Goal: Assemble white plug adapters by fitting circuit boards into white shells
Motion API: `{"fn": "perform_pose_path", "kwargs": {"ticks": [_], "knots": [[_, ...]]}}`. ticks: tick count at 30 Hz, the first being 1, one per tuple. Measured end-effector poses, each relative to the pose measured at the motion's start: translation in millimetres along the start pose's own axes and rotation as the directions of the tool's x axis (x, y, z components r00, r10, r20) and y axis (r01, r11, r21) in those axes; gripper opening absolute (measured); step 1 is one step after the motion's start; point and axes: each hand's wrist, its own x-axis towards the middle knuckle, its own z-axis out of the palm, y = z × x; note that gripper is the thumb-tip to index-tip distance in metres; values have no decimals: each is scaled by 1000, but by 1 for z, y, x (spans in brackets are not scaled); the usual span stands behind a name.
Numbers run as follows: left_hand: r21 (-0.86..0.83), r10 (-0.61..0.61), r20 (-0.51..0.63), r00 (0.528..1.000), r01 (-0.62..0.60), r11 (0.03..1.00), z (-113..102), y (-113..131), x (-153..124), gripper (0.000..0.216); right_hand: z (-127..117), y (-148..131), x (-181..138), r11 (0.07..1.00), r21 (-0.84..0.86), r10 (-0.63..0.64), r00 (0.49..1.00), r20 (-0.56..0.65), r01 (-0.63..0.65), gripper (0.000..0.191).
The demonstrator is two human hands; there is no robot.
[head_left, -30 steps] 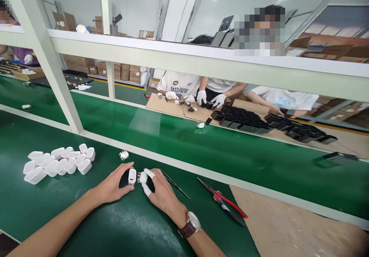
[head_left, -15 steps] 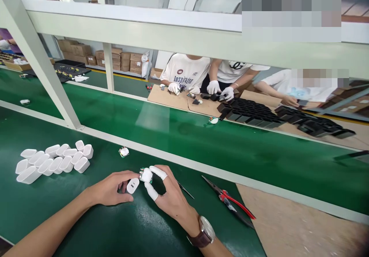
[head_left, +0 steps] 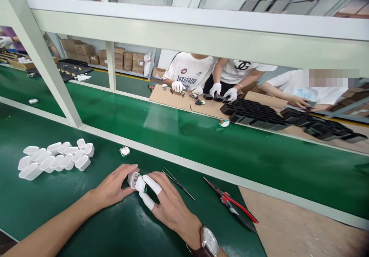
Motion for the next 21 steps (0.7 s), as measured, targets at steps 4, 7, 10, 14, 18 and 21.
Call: {"fn": "perform_pose_path", "kwargs": {"ticks": [4,7,10,14,18,21], "knots": [[-1,-9,11,1000,9,1000,0,0,0,72,1,2,-5,1000,-15,9,999,44,-8,67],[-2,-22,26,999,22,1000,-1,2,1,71,3,4,-8,1000,-27,5,997,73,-3,68],[6,-35,33,999,35,999,-2,4,2,68,3,5,-10,999,-40,9,996,90,-6,70],[8,-35,25,999,34,999,-3,5,3,69,1,3,-8,998,-52,33,994,107,-28,69],[9,-45,32,998,45,999,-3,5,2,70,-1,0,-4,998,-59,29,992,124,-22,68],[3,-47,41,998,47,999,-2,8,3,72,-1,-1,-3,998,-67,25,992,120,-17,65]]}}
